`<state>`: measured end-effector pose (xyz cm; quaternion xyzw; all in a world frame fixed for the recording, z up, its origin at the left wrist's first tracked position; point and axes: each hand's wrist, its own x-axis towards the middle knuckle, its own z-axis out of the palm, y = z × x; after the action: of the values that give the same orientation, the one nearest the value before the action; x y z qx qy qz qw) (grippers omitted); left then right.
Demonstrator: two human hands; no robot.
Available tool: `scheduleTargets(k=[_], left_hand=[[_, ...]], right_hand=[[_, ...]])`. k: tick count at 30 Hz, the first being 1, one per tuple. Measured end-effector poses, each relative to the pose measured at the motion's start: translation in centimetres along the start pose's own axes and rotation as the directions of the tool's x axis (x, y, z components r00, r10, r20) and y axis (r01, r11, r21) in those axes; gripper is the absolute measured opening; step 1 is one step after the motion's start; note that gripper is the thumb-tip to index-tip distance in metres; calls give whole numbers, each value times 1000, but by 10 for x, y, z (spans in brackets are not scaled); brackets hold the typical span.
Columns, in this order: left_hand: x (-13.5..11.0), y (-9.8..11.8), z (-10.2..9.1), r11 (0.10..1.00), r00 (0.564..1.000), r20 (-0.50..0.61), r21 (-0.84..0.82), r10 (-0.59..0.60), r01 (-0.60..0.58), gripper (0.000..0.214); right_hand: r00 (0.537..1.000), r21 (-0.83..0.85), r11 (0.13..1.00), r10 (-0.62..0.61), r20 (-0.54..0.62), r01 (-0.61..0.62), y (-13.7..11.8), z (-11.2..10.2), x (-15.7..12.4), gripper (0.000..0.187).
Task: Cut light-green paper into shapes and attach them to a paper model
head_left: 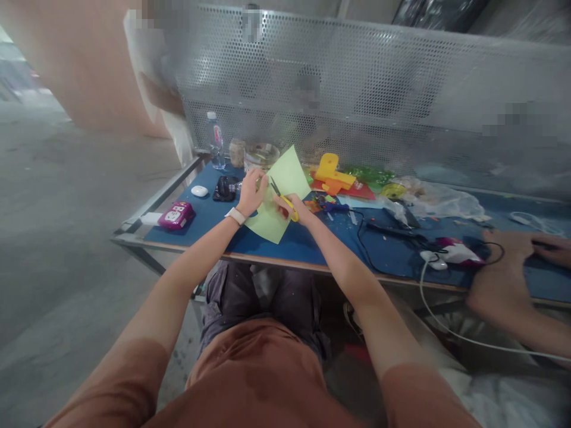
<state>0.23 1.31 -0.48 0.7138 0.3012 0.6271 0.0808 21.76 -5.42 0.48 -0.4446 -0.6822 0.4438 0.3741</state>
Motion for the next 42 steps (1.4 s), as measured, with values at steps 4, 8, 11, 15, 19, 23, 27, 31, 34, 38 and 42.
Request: scheduleTargets(k=[4,8,11,15,19,23,27,31,34,38,42], left_hand=[[-2,-2,2,1000,1000,1,-20,10,-10,77],[-3,-3,3,999,1000,6,-36,12,-12,76],[-3,-4,3,999,1000,15,-50,13,-12,77],[-2,-4,3,999,1000,29,-41,6,-5,78],[-1,-4,2,1000,1000,28,-4,4,-4,80],[-1,-7,2,999,999,24,30,33,-33,77],[-1,-12,1,998,999,31,42,45,-46,66],[-2,-13,2,997,998,38,53,50,-52,61],[-3,-13,2,997,997,36,48,66,-68,59],[-3,-8,1,998,997,63,57,34,-37,50],[-2,-4,0,999,996,85,30,7,-10,47]], right_hand=[[1000,-13,1000,-12,12,12,-5,1,-4,80],[999,-24,1000,-17,32,18,-5,1,-4,82],[999,-16,1000,-21,48,22,-3,-1,-2,85],[998,-7,999,-32,49,33,-1,-4,-1,88],[999,-2,1000,-28,33,28,-4,-4,-4,85],[1000,-12,1000,-17,25,17,-11,-3,-7,81],[1000,-23,1000,-8,9,8,-15,-1,-9,78],[999,-17,1000,16,-31,-16,-15,2,-7,77],[999,-13,1000,17,-43,-18,-16,2,-7,79],[999,-4,1000,17,-31,-17,-18,1,-9,79],[999,5,1000,15,-34,-14,-17,0,-10,83]])
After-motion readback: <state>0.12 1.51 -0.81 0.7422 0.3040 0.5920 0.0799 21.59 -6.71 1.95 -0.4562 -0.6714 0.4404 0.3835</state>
